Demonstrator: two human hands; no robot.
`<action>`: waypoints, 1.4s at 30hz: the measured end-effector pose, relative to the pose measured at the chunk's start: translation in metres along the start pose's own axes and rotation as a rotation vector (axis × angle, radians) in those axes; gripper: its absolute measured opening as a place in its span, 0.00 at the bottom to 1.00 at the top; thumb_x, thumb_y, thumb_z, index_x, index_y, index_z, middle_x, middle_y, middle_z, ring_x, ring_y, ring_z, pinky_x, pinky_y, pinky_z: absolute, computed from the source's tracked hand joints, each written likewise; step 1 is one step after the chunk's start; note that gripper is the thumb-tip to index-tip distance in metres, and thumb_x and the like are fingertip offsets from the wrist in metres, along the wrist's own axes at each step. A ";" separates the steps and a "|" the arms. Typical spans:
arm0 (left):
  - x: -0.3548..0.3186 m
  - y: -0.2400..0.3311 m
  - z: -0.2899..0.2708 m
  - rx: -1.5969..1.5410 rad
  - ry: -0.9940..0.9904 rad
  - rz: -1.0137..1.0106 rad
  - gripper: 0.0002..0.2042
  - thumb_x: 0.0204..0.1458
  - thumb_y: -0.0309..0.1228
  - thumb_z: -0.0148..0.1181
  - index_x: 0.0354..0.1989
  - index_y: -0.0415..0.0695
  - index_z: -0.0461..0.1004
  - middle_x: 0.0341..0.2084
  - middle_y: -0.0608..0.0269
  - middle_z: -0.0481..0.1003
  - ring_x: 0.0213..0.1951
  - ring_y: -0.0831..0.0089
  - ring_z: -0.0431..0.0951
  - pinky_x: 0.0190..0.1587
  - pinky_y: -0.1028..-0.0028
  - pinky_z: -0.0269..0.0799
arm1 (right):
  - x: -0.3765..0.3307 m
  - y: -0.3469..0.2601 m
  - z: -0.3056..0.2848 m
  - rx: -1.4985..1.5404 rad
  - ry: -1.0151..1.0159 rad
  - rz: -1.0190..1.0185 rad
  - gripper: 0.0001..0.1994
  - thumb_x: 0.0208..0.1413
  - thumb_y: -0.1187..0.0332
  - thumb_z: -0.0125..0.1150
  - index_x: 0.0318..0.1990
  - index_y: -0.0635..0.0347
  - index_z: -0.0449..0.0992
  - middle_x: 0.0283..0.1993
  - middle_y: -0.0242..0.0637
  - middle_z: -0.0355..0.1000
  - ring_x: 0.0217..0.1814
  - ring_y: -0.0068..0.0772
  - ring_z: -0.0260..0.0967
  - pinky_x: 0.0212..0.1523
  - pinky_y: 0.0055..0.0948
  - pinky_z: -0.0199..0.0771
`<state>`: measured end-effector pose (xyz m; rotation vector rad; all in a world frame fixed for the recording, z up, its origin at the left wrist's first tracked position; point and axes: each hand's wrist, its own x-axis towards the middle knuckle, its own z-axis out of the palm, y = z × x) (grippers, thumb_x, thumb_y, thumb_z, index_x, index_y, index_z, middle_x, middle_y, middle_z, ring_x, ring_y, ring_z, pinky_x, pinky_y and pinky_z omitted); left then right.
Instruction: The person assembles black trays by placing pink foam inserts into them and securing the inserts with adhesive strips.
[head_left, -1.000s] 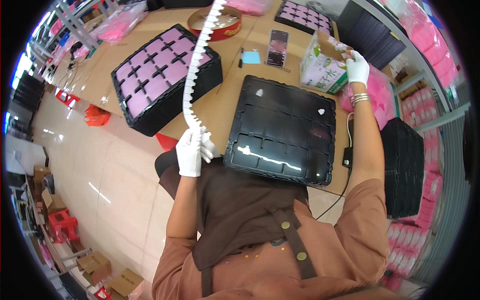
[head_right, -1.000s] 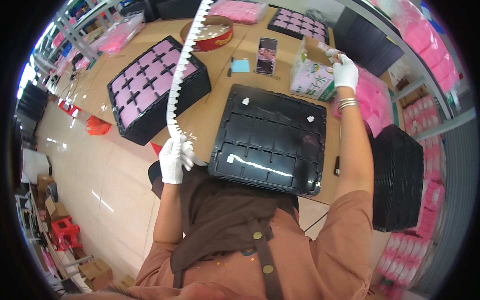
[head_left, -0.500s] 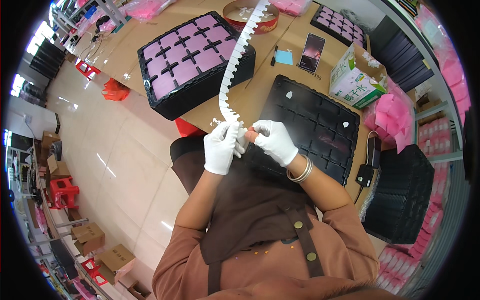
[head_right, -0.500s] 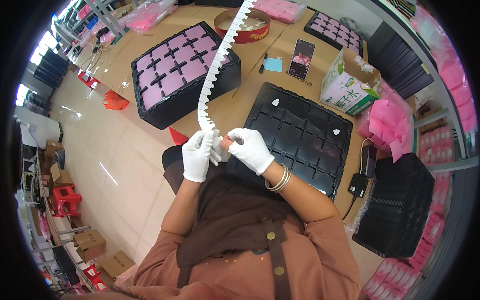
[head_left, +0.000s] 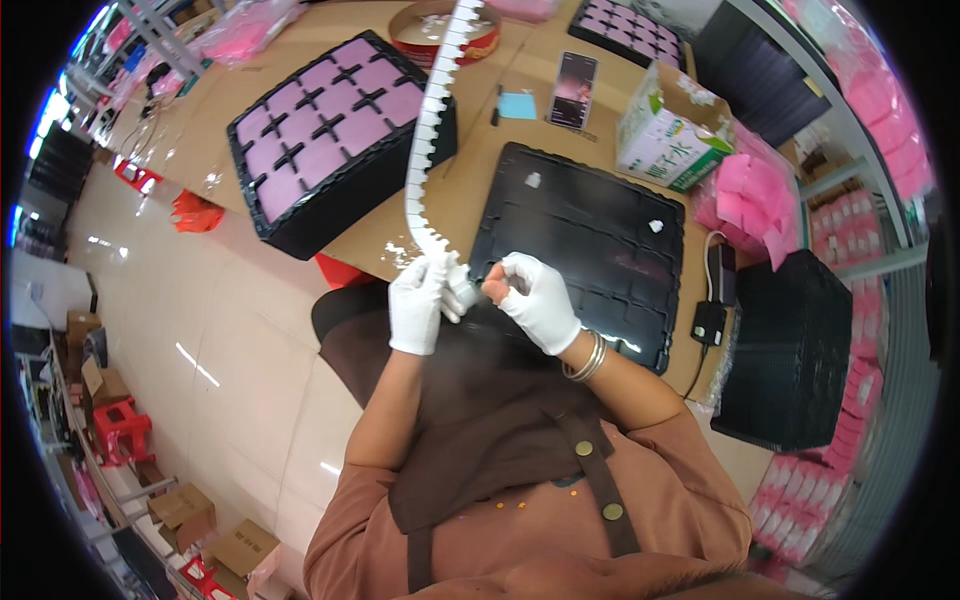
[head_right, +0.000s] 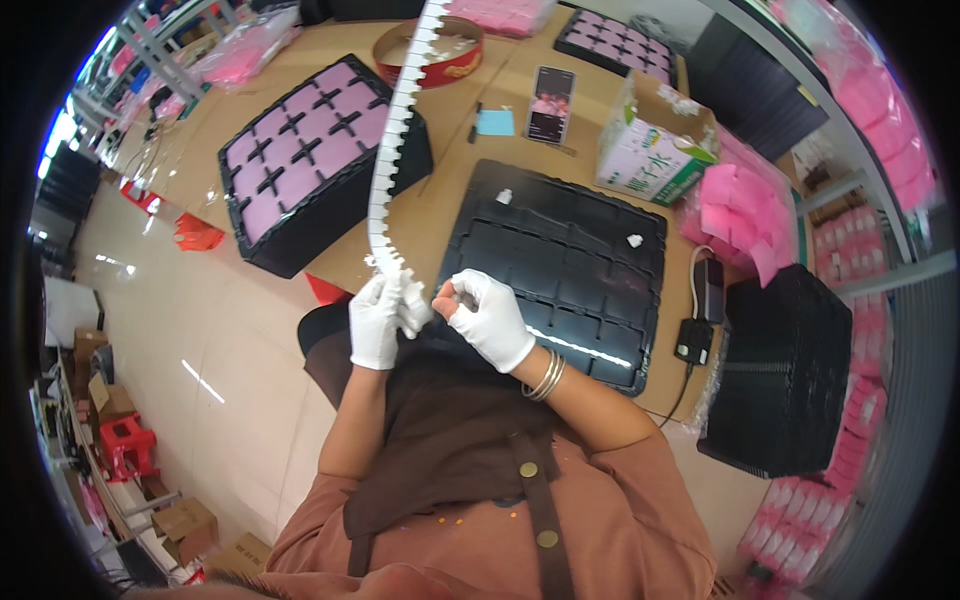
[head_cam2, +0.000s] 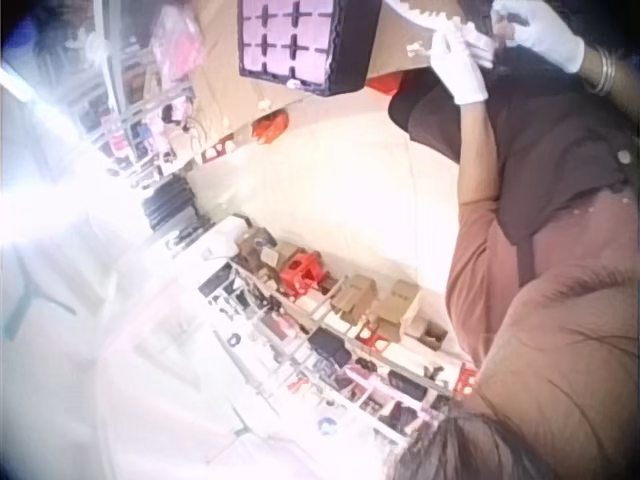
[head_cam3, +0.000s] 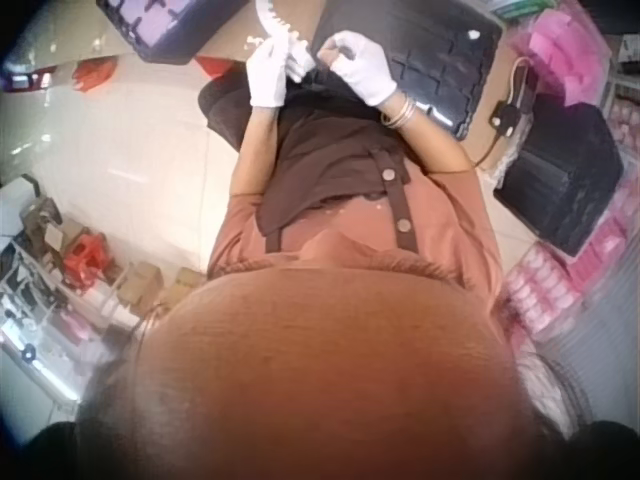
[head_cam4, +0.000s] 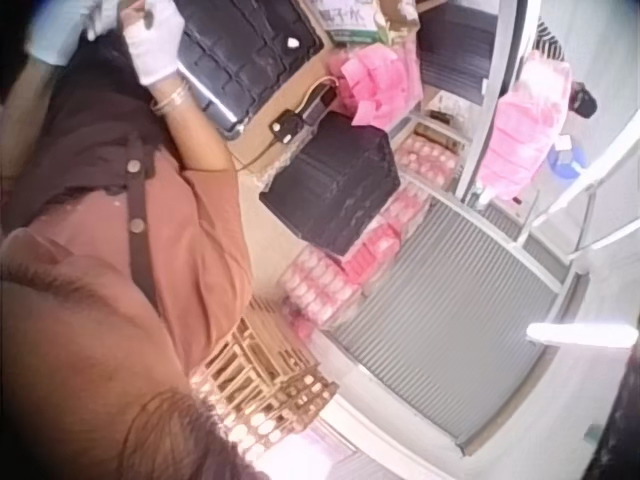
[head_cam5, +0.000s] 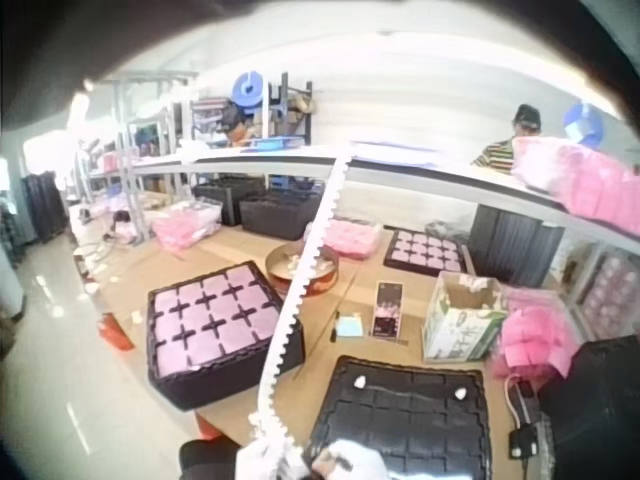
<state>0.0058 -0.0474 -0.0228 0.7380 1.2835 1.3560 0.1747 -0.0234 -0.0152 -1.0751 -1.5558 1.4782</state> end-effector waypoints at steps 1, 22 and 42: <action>0.003 -0.004 -0.001 0.034 0.039 0.044 0.14 0.59 0.37 0.51 0.37 0.36 0.74 0.21 0.63 0.75 0.14 0.82 0.69 0.14 0.84 0.61 | -0.008 -0.001 -0.007 -0.005 0.089 -0.084 0.07 0.51 0.69 0.63 0.29 0.62 0.72 0.25 0.26 0.65 0.24 0.14 0.59 0.27 0.18 0.62; 0.017 -0.028 -0.047 0.077 0.212 0.114 0.12 0.59 0.36 0.52 0.32 0.38 0.72 0.13 0.68 0.66 0.11 0.81 0.67 0.13 0.83 0.59 | -0.039 0.050 -0.248 -1.292 -0.321 0.768 0.19 0.46 0.51 0.61 0.26 0.62 0.79 0.24 0.42 0.75 0.32 0.46 0.74 0.38 0.38 0.73; 0.012 -0.036 -0.068 1.037 0.159 0.162 0.17 0.53 0.29 0.56 0.52 0.40 0.68 0.38 0.52 0.72 0.33 0.61 0.75 0.38 0.70 0.71 | 0.045 0.079 -0.279 -0.531 0.440 0.648 0.05 0.49 0.77 0.49 0.30 0.62 0.72 0.26 0.38 0.71 0.19 0.28 0.67 0.20 0.28 0.71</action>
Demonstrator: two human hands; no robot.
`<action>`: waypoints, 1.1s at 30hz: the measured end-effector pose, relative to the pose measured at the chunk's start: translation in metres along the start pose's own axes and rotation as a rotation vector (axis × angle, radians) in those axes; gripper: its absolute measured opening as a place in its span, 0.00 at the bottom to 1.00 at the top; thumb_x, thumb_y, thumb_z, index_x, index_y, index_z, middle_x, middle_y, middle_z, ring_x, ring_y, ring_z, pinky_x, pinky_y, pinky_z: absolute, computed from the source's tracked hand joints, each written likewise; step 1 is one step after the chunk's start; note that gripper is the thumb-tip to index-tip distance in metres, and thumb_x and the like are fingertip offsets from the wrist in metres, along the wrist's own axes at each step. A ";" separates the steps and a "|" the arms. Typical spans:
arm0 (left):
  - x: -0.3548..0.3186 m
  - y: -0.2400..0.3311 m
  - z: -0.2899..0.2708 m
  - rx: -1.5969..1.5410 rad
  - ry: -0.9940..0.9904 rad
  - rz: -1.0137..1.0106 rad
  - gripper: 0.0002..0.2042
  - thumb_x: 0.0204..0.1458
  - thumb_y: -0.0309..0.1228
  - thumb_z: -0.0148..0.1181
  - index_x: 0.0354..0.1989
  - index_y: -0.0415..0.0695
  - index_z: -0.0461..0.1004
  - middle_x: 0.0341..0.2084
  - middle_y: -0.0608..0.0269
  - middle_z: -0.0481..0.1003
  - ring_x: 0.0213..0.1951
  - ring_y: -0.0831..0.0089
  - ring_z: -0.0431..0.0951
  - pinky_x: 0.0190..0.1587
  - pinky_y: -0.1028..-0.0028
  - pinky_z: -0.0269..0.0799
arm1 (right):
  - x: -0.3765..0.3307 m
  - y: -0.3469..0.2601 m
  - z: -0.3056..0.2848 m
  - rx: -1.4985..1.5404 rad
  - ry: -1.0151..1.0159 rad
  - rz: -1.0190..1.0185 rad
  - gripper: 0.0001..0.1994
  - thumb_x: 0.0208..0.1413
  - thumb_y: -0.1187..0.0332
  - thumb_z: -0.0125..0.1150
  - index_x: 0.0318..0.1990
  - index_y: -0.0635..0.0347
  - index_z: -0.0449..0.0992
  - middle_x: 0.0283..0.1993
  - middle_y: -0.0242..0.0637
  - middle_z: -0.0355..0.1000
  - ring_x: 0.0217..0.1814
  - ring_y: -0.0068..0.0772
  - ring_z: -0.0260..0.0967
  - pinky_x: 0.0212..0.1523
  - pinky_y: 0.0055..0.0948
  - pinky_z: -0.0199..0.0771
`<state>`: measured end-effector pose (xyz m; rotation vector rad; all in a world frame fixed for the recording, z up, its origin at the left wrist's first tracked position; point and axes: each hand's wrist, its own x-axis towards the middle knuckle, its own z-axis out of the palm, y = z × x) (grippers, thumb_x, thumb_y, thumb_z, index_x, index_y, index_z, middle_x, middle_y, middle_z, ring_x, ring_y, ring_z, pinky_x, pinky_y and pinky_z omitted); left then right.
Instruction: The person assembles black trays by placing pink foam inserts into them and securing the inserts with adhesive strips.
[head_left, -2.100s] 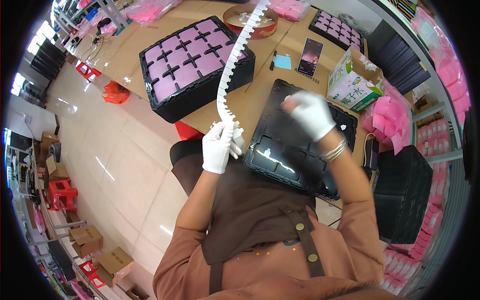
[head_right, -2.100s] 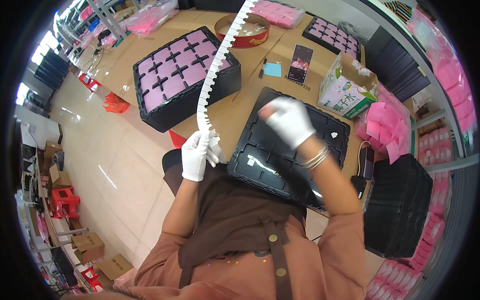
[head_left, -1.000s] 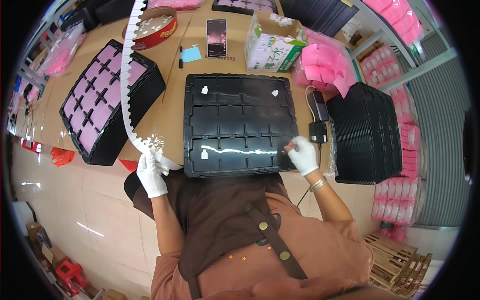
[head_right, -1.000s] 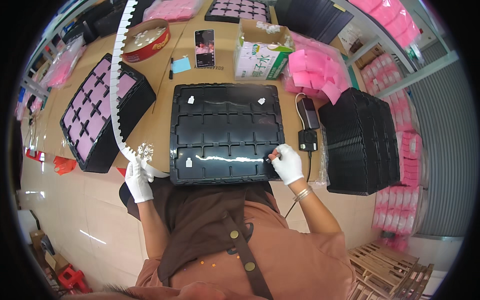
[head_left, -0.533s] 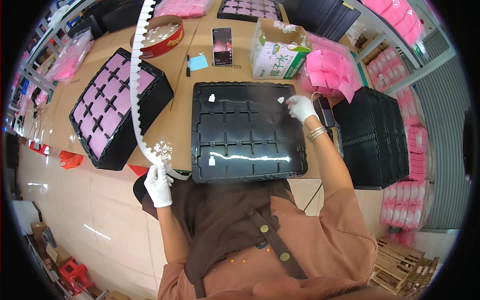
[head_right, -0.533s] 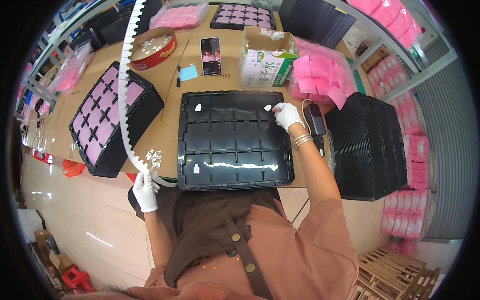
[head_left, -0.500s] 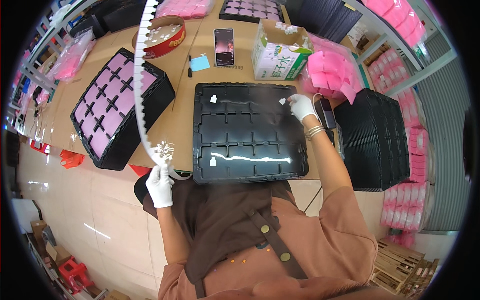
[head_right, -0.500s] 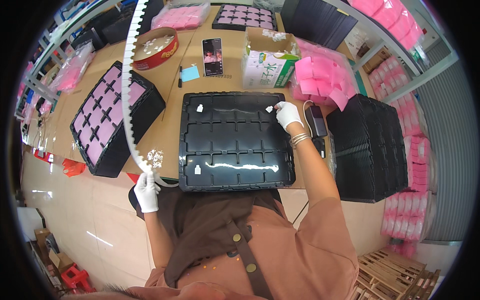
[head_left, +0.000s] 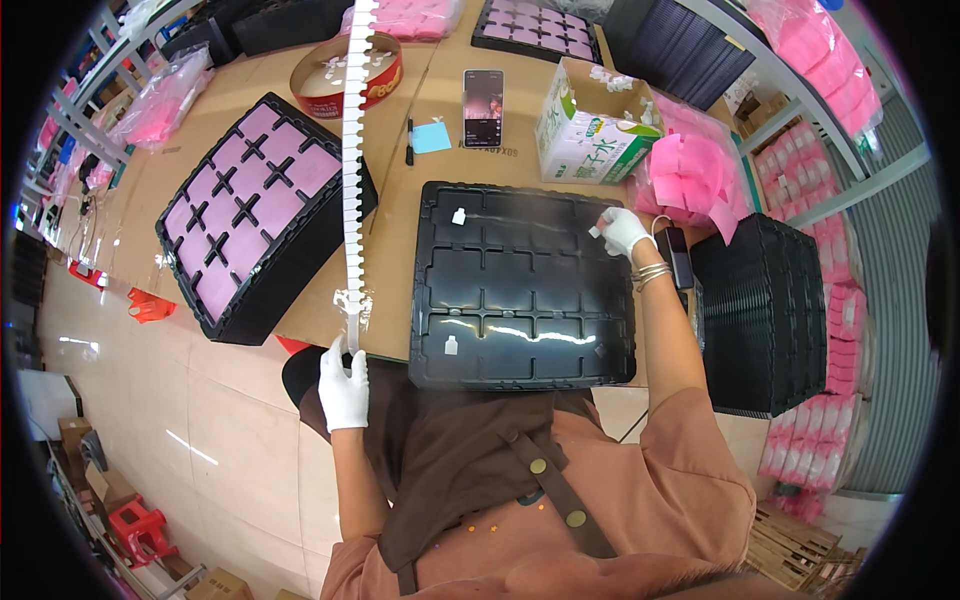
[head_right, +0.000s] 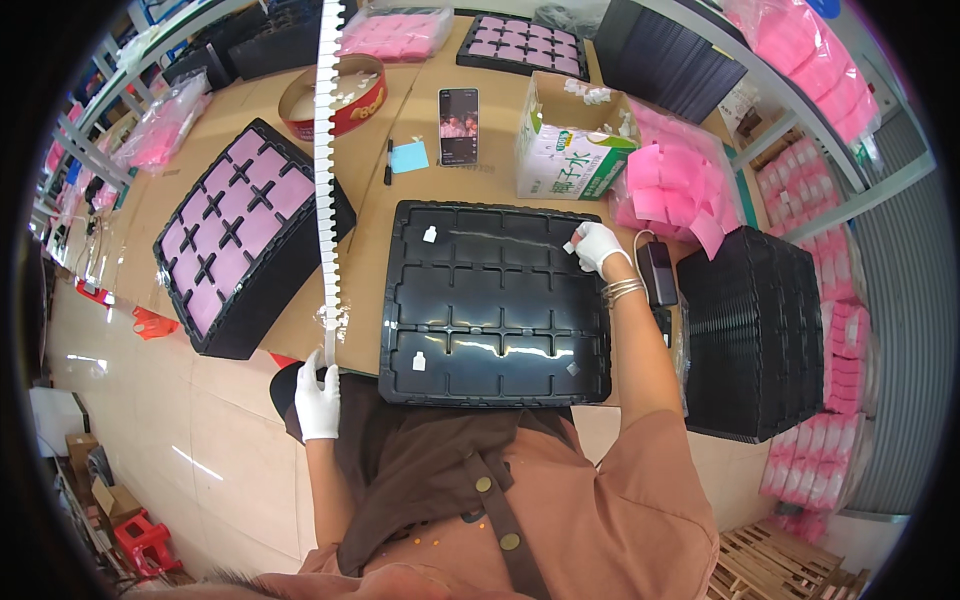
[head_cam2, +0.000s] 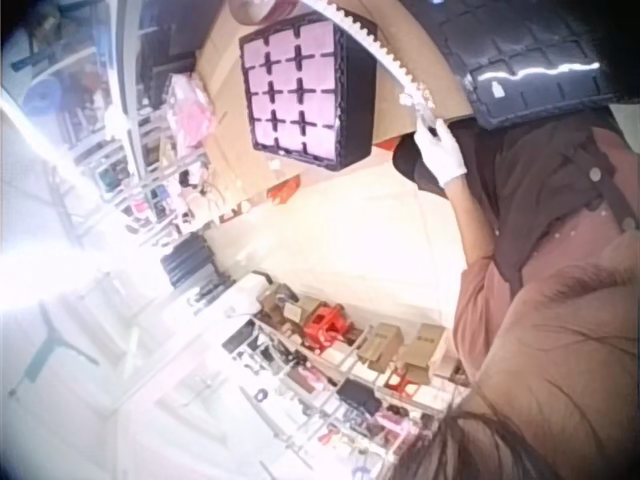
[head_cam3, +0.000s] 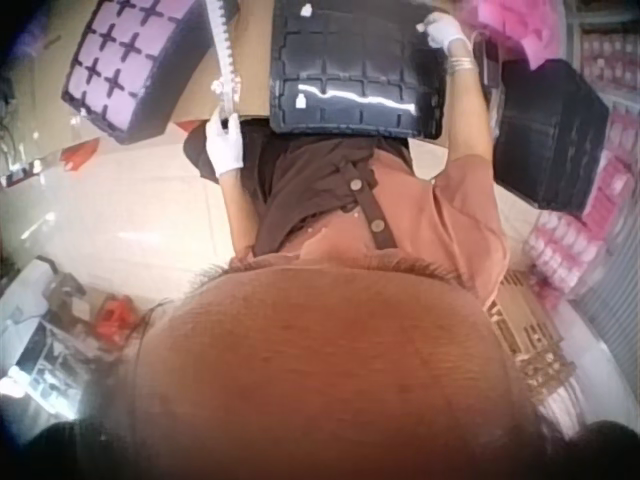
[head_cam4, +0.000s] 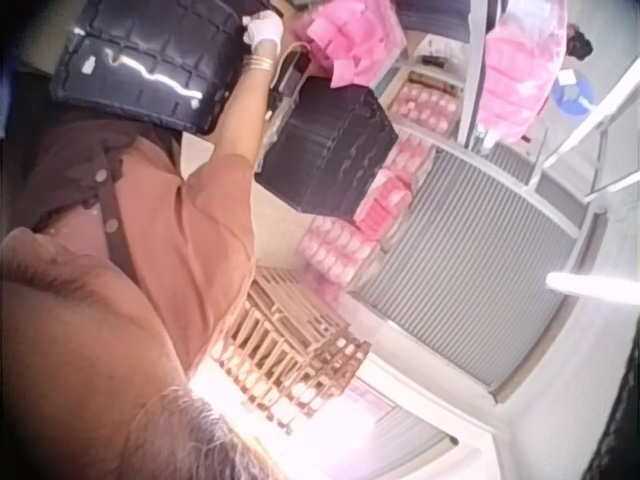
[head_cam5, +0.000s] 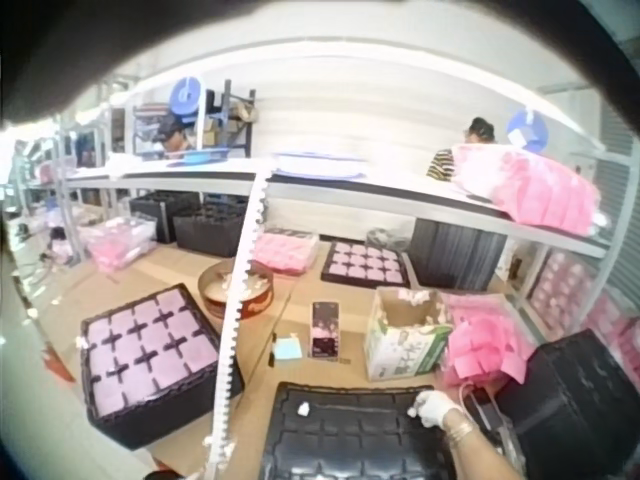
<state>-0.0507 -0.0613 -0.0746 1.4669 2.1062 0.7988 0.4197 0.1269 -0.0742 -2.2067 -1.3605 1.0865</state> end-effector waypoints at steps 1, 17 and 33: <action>0.001 -0.003 0.004 -0.001 0.001 0.001 0.17 0.53 0.29 0.56 0.52 0.40 0.68 0.38 0.52 0.72 0.33 0.61 0.75 0.38 0.70 0.71 | -0.002 0.001 -0.001 -0.019 -0.044 -0.025 0.04 0.49 0.77 0.50 0.31 0.62 0.72 0.27 0.38 0.72 0.20 0.27 0.66 0.20 0.28 0.71; -0.012 0.045 0.070 -0.303 0.083 0.349 0.13 0.45 0.19 0.60 0.41 0.39 0.74 0.34 0.55 0.70 0.34 0.66 0.74 0.38 0.73 0.71 | -0.008 -0.007 0.007 0.038 0.022 -0.017 0.02 0.50 0.79 0.54 0.27 0.63 0.70 0.26 0.38 0.72 0.21 0.27 0.69 0.19 0.29 0.73; -0.012 0.042 0.073 -0.283 0.109 0.328 0.13 0.44 0.20 0.60 0.40 0.43 0.74 0.36 0.53 0.69 0.37 0.60 0.74 0.40 0.70 0.71 | -0.035 -0.115 0.111 -0.084 0.076 -0.634 0.03 0.45 0.72 0.59 0.28 0.60 0.77 0.29 0.44 0.75 0.33 0.40 0.74 0.38 0.32 0.71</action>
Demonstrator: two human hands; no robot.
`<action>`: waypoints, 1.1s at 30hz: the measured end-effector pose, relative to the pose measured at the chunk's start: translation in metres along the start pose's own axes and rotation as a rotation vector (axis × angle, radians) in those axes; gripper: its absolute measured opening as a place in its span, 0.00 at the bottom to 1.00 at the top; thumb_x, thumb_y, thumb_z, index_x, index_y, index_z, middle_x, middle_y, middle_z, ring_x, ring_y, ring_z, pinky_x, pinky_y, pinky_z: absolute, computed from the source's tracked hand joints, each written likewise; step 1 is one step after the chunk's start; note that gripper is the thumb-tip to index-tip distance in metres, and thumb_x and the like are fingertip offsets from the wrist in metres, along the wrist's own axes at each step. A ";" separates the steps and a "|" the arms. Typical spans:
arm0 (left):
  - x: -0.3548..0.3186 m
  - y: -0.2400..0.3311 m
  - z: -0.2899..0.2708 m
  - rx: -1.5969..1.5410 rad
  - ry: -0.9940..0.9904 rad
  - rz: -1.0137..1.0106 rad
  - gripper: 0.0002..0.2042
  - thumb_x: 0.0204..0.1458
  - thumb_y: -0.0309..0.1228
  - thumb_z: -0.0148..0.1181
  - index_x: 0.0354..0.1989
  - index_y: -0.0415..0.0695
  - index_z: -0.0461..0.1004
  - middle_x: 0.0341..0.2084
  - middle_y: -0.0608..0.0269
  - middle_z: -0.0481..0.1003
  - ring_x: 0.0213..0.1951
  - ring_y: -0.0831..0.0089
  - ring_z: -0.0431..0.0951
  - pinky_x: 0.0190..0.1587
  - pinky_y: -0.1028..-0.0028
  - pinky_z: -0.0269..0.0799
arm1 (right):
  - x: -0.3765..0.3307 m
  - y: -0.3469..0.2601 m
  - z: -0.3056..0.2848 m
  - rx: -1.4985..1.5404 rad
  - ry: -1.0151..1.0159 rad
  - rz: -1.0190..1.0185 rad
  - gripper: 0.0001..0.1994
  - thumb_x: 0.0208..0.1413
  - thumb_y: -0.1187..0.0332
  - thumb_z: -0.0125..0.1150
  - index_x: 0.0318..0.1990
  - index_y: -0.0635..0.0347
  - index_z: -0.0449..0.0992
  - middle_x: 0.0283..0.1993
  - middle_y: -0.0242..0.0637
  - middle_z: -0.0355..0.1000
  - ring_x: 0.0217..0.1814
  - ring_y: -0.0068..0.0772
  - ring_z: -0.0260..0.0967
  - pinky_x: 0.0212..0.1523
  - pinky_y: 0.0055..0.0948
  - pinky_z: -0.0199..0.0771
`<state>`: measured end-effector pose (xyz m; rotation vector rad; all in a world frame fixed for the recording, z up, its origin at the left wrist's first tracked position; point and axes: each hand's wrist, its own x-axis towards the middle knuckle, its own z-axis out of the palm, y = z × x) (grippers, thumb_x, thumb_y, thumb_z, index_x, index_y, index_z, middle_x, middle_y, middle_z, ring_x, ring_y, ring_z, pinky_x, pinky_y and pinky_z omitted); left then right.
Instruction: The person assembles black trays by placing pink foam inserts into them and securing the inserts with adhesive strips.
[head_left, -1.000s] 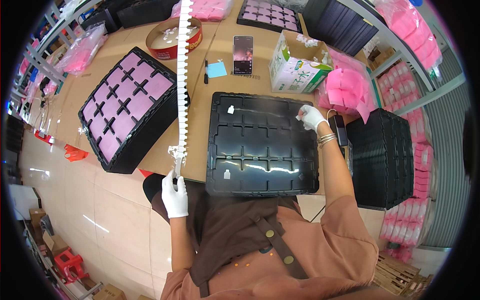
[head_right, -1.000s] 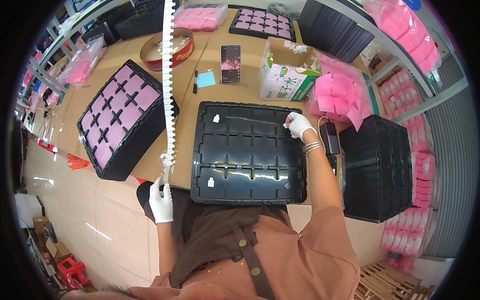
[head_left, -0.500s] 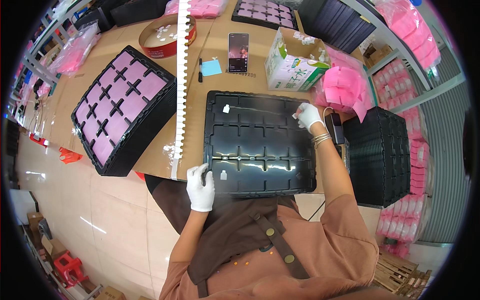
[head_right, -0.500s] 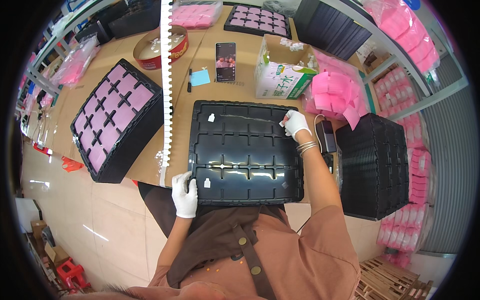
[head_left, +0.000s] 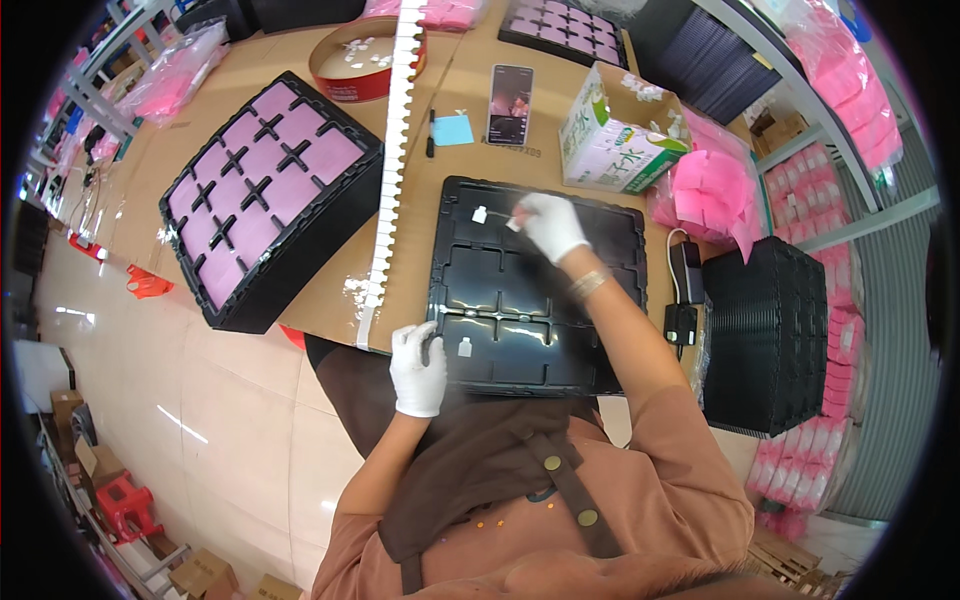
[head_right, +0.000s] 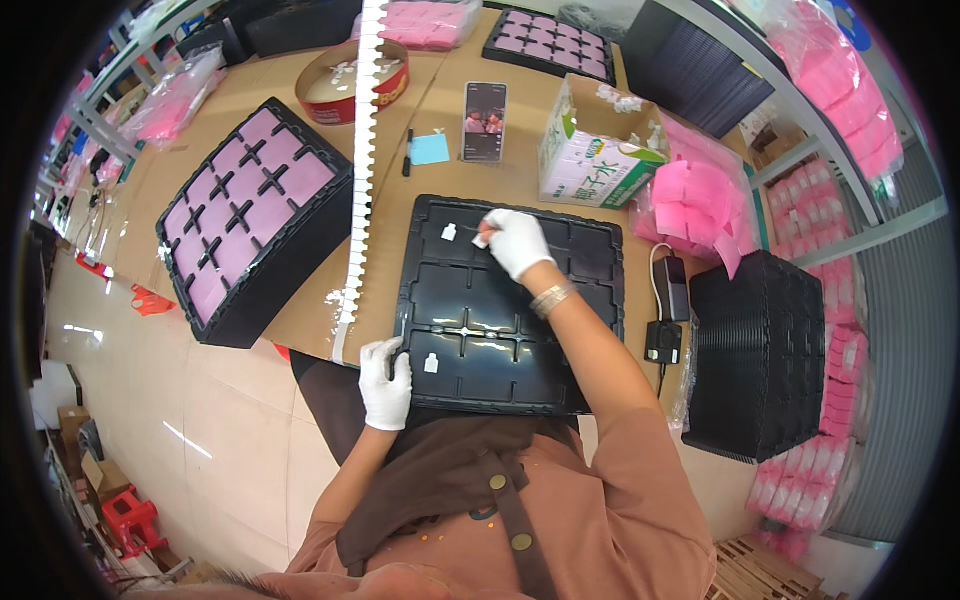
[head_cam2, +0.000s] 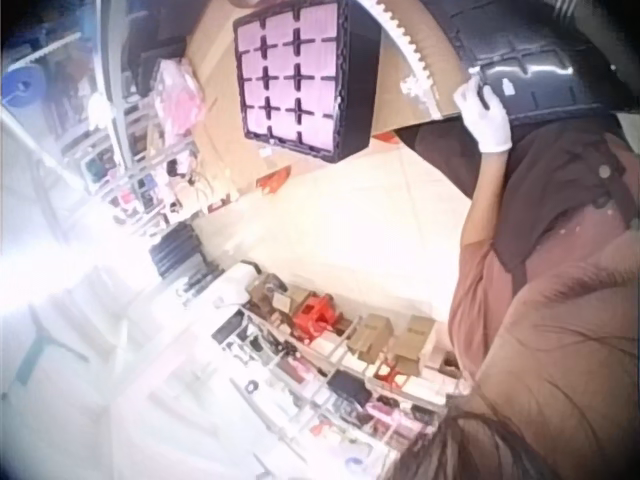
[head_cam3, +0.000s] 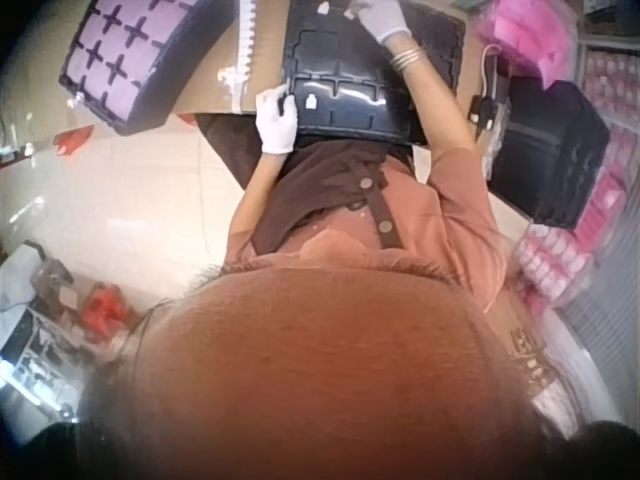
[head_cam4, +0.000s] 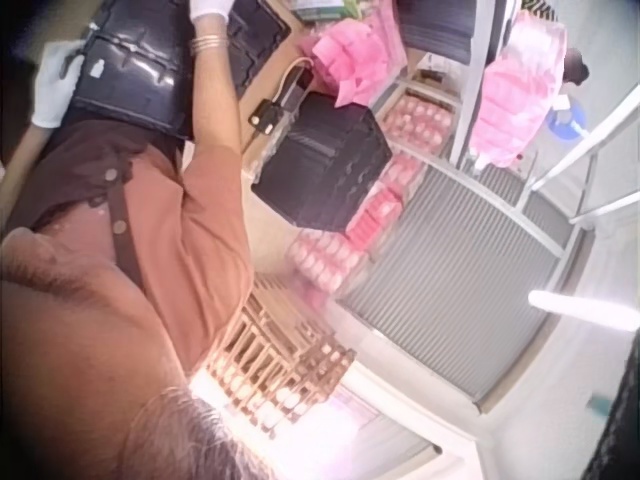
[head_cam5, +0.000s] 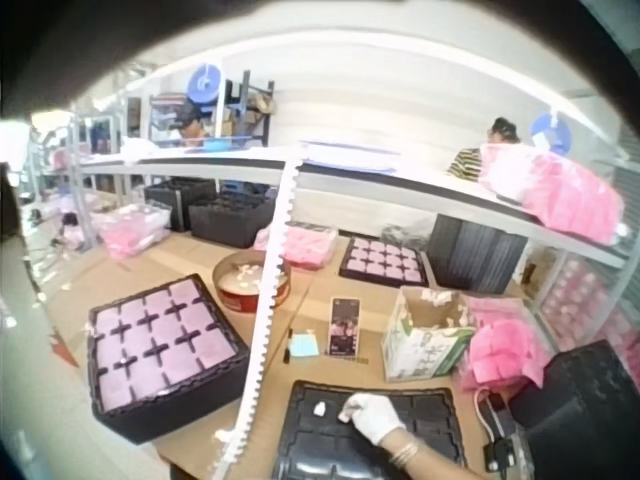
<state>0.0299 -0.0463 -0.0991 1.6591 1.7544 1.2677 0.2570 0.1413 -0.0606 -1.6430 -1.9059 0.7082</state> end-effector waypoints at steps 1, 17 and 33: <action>0.001 0.003 0.000 0.008 -0.011 0.003 0.13 0.44 0.20 0.59 0.40 0.44 0.74 0.36 0.54 0.69 0.36 0.60 0.74 0.39 0.69 0.72 | 0.011 -0.003 0.013 -0.035 -0.012 -0.042 0.04 0.45 0.72 0.58 0.28 0.59 0.78 0.30 0.46 0.75 0.35 0.44 0.74 0.39 0.34 0.72; -0.006 -0.010 0.000 -0.136 -0.056 -0.150 0.12 0.46 0.24 0.59 0.41 0.45 0.73 0.38 0.55 0.68 0.37 0.59 0.74 0.39 0.67 0.71 | 0.041 -0.022 0.034 -0.158 -0.221 0.038 0.05 0.45 0.71 0.61 0.30 0.60 0.79 0.31 0.46 0.76 0.35 0.43 0.74 0.39 0.34 0.72; -0.005 -0.007 -0.002 -0.104 0.001 -0.058 0.12 0.47 0.23 0.59 0.41 0.45 0.73 0.38 0.55 0.68 0.37 0.59 0.74 0.38 0.67 0.71 | 0.038 -0.030 0.042 -0.336 -0.176 0.083 0.12 0.42 0.66 0.66 0.33 0.62 0.77 0.33 0.46 0.75 0.38 0.46 0.73 0.43 0.36 0.71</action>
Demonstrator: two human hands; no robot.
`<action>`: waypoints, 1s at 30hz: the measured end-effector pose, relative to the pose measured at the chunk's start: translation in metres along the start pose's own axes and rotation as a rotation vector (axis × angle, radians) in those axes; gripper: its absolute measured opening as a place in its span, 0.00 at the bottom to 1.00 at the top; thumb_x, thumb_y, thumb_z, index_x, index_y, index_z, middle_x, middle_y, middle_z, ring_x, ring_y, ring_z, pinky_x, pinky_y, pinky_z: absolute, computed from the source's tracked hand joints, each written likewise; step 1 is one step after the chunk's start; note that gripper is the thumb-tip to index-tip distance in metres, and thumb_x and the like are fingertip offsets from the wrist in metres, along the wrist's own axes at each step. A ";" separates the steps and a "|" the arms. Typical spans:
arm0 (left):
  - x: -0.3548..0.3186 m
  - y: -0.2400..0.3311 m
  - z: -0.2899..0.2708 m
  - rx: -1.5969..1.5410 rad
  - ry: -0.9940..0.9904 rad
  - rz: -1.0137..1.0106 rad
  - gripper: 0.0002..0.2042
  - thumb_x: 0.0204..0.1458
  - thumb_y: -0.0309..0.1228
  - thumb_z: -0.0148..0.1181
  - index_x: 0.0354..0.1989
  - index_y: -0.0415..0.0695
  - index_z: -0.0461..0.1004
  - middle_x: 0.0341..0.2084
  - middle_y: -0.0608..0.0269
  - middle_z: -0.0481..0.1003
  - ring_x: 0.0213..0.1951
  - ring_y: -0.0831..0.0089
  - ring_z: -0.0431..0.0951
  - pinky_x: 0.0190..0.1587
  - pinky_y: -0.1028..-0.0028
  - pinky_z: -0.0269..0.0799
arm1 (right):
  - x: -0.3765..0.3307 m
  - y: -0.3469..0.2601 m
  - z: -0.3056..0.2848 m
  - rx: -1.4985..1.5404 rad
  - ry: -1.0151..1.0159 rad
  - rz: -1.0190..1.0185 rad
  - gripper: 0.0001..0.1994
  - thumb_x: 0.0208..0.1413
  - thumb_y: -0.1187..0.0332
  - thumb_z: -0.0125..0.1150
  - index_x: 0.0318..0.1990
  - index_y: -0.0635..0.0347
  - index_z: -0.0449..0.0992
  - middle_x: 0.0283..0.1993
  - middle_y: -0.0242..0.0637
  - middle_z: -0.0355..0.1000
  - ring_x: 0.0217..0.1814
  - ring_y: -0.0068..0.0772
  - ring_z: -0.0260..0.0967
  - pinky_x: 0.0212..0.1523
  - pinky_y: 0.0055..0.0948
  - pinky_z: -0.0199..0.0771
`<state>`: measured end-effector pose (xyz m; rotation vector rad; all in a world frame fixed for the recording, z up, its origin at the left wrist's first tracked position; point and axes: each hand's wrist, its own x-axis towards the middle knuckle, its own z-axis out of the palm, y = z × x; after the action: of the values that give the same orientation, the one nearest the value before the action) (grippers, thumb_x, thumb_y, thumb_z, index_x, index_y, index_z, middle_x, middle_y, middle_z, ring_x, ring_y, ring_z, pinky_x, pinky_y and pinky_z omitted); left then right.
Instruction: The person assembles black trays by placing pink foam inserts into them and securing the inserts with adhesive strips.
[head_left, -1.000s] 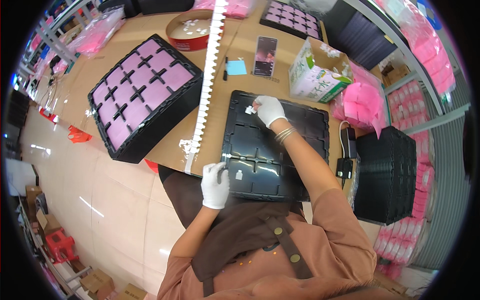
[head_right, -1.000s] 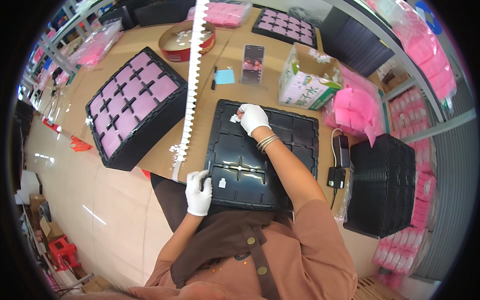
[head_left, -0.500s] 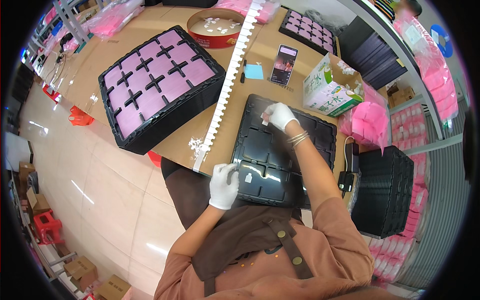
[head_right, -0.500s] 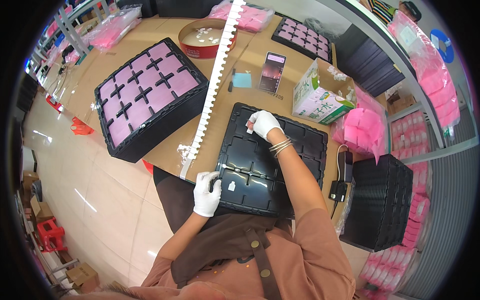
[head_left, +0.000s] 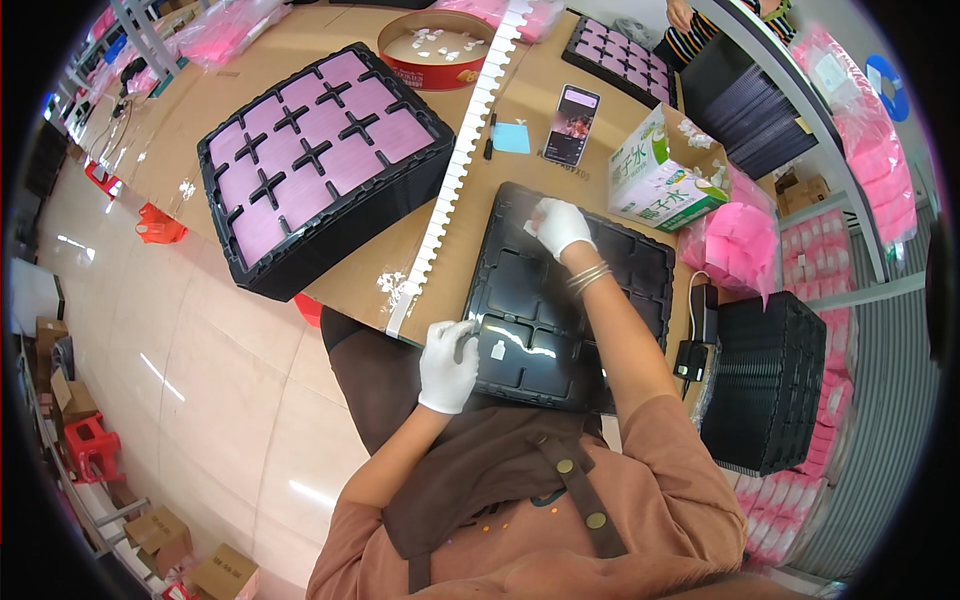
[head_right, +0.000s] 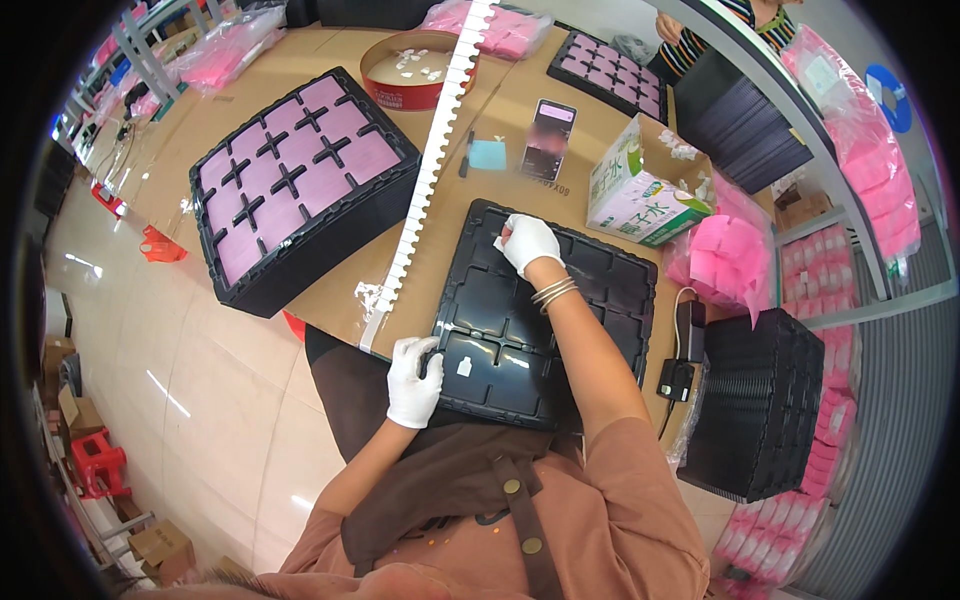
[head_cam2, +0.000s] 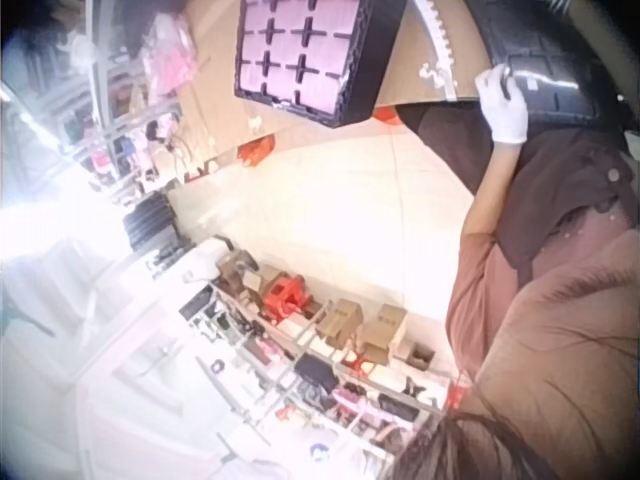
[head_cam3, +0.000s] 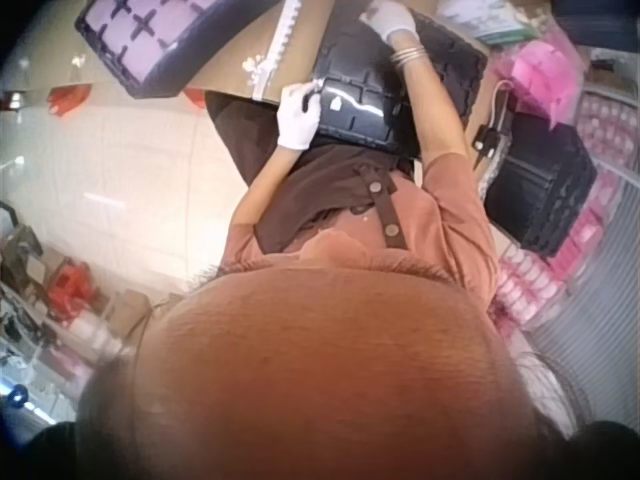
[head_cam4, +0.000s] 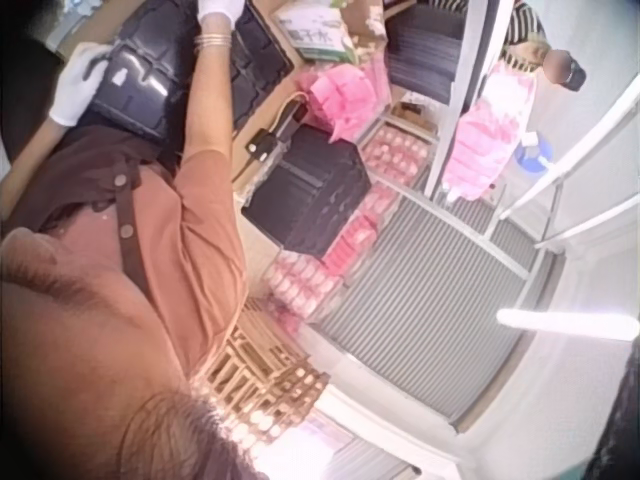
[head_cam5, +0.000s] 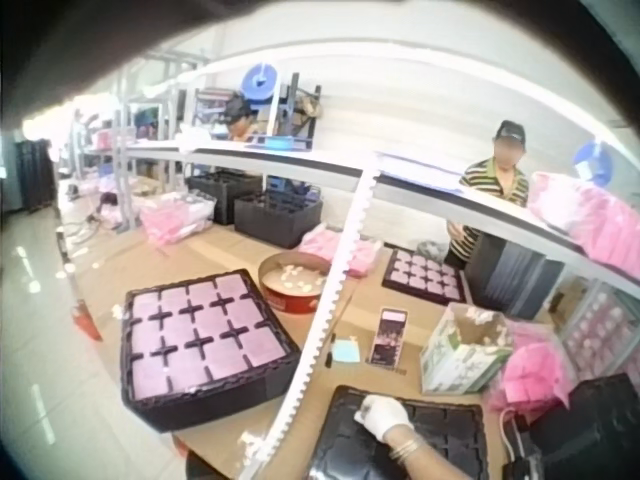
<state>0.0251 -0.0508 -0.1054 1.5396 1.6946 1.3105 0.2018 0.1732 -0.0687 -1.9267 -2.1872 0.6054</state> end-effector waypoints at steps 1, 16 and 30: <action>0.000 0.003 -0.001 -0.016 -0.006 -0.016 0.12 0.47 0.23 0.59 0.41 0.45 0.73 0.38 0.56 0.68 0.36 0.60 0.75 0.38 0.68 0.71 | 0.002 0.005 0.004 -0.010 0.032 -0.036 0.08 0.42 0.65 0.67 0.29 0.58 0.76 0.30 0.45 0.75 0.34 0.47 0.73 0.38 0.37 0.72; 0.000 0.004 -0.002 -0.036 0.043 -0.007 0.11 0.45 0.22 0.58 0.40 0.44 0.74 0.36 0.55 0.69 0.33 0.61 0.75 0.35 0.69 0.71 | -0.010 0.016 0.026 0.245 0.221 -0.141 0.02 0.47 0.73 0.55 0.27 0.61 0.71 0.31 0.50 0.71 0.35 0.52 0.70 0.37 0.41 0.70; -0.001 0.000 0.003 -0.007 0.061 0.029 0.11 0.45 0.22 0.58 0.40 0.44 0.73 0.37 0.54 0.68 0.35 0.59 0.75 0.38 0.68 0.72 | 0.002 -0.028 -0.002 -0.296 0.020 -0.016 0.10 0.46 0.71 0.52 0.35 0.62 0.77 0.40 0.52 0.74 0.44 0.51 0.73 0.45 0.41 0.73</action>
<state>0.0278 -0.0504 -0.1070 1.5407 1.7089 1.3904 0.1764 0.1728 -0.0560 -2.0369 -2.3892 0.2696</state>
